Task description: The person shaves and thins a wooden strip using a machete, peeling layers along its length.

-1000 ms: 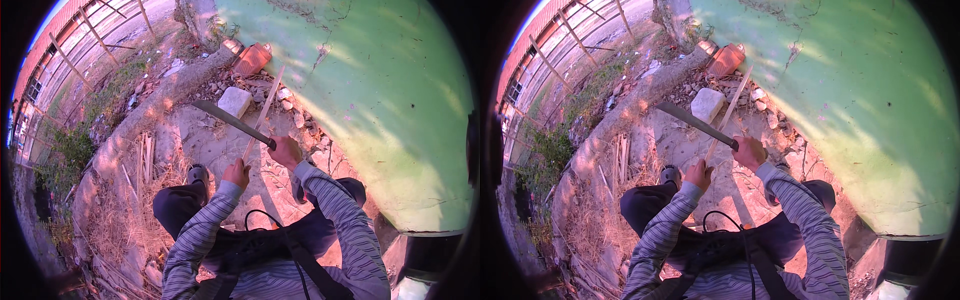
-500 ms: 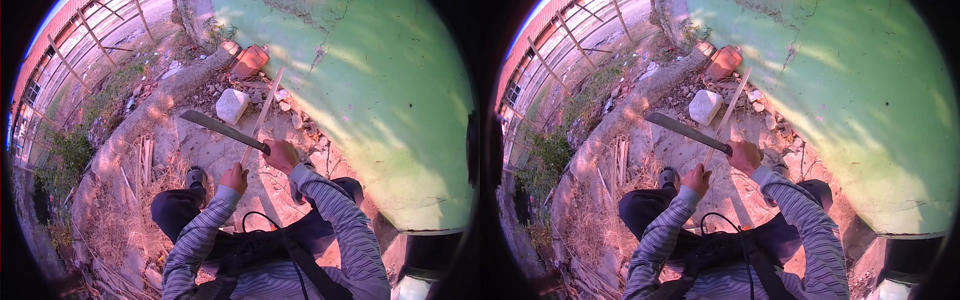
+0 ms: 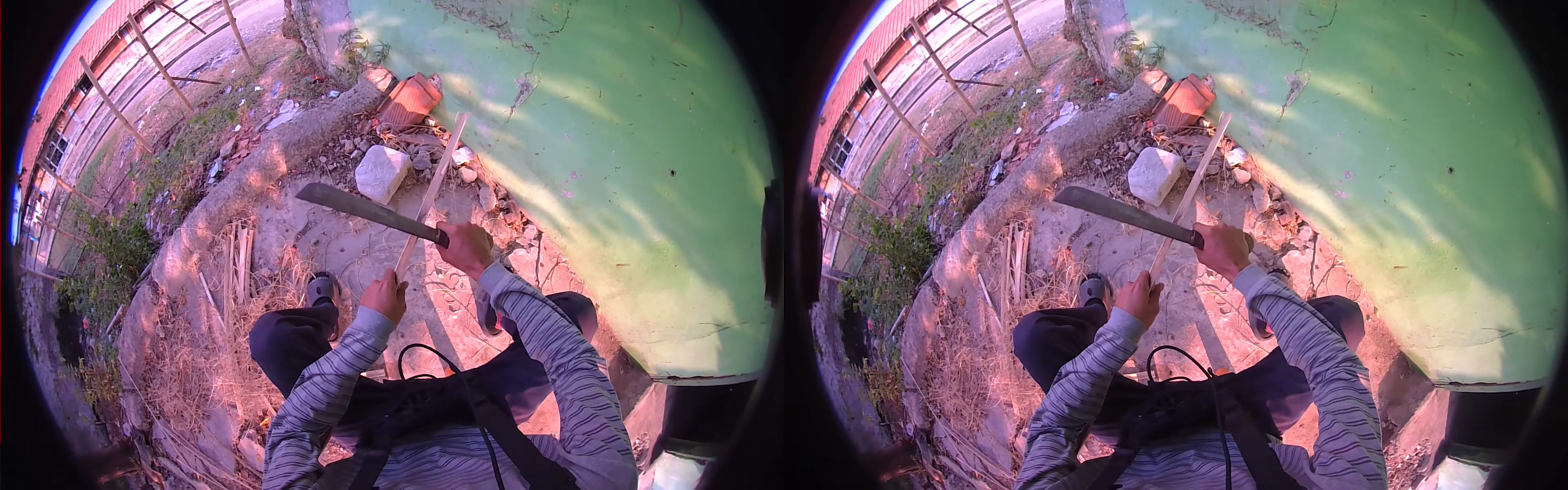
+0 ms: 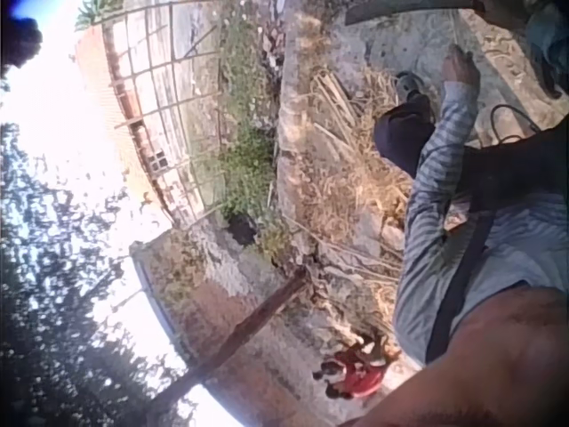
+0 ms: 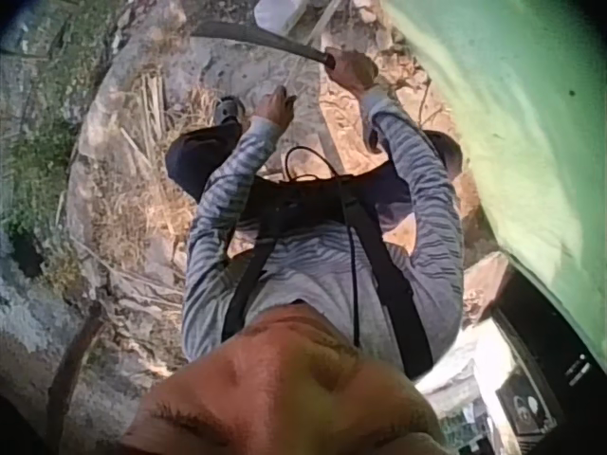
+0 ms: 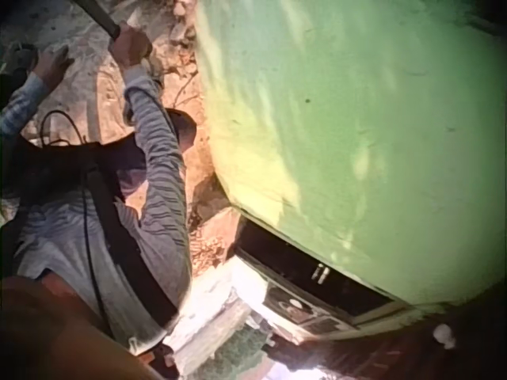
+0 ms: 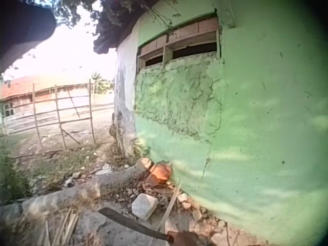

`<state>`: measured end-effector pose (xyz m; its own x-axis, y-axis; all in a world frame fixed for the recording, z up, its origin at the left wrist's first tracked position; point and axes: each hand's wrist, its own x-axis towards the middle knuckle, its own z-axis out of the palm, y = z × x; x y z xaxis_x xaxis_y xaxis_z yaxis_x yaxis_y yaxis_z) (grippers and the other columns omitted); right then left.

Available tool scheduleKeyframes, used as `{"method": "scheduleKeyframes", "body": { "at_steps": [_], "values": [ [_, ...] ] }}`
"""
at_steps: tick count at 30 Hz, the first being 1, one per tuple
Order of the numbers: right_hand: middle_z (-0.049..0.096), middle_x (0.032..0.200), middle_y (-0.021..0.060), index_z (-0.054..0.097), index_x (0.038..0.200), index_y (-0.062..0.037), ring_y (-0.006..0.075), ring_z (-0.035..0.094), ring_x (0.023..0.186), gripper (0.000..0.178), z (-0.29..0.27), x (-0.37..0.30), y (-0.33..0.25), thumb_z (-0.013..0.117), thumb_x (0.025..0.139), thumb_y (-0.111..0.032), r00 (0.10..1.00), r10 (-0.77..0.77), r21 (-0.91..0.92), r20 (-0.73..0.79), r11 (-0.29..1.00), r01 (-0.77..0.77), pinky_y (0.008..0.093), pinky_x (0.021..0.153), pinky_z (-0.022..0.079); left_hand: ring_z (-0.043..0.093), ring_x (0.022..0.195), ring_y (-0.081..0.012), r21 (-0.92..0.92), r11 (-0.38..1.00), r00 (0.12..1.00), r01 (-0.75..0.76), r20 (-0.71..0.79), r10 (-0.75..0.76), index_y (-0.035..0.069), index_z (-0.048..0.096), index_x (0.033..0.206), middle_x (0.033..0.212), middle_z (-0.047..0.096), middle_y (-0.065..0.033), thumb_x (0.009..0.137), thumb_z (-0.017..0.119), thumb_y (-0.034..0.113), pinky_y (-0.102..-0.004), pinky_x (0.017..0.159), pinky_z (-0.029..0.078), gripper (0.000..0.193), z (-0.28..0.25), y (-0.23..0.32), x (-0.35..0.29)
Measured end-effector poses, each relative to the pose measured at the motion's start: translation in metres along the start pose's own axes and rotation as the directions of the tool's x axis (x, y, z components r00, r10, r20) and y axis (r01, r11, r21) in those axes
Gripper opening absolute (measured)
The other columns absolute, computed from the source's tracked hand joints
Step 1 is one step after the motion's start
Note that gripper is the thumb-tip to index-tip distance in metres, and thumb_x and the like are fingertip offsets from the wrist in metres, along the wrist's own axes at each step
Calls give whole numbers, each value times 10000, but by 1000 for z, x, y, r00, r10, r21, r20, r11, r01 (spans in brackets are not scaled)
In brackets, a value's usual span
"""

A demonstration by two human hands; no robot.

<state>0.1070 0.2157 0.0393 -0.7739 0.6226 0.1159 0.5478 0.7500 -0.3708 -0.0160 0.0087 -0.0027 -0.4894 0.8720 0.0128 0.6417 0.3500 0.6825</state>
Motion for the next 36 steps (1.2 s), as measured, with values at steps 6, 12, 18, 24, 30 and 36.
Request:
{"method": "scheduleKeyframes", "body": {
  "at_steps": [6,12,18,24,30,36],
  "values": [
    [690,709,162,696,839,-117,394,692,692,143,-4,10,10,726,789,-247,993,101,70,-62,993,-96,514,656,561,597,698,-531,-16,1000,1000,-21,8,21,17,490,927,711,616,-279,938,669,228,-606,613,448,277,1,-2,-1],
    [672,687,151,712,866,-136,383,701,710,136,-3,2,11,708,778,-239,999,49,58,-13,997,-48,517,671,559,599,716,-526,-38,999,999,-38,16,39,11,491,918,734,616,-286,934,669,224,-605,628,446,278,-5,4,-6],
    [708,742,139,706,861,-123,383,704,730,158,-9,19,27,737,768,-247,991,135,28,-8,991,-134,514,697,566,604,729,-523,-35,999,998,-6,60,8,7,501,909,756,626,-282,930,668,220,-608,646,448,272,-3,5,-5],
    [678,703,146,695,873,-159,388,694,709,120,-3,5,5,707,779,-233,998,-19,1,59,1000,19,512,678,556,609,730,-519,-58,998,997,0,75,4,1,514,898,756,627,-282,924,679,229,-597,648,458,282,-9,4,-12],
    [697,746,165,707,842,-109,386,695,717,138,-13,28,49,704,785,-235,965,220,64,-143,975,-213,506,688,558,618,718,-527,-40,998,988,-40,145,45,12,498,951,746,640,-298,942,653,240,-612,661,481,276,-7,0,-24],
    [687,718,135,710,859,-138,368,697,714,153,-1,9,15,731,765,-256,999,30,73,-25,997,-28,501,683,558,619,720,-515,-59,998,994,-13,112,20,4,506,893,744,630,-287,928,675,235,-589,642,476,289,-20,2,-25]
  ]
}}
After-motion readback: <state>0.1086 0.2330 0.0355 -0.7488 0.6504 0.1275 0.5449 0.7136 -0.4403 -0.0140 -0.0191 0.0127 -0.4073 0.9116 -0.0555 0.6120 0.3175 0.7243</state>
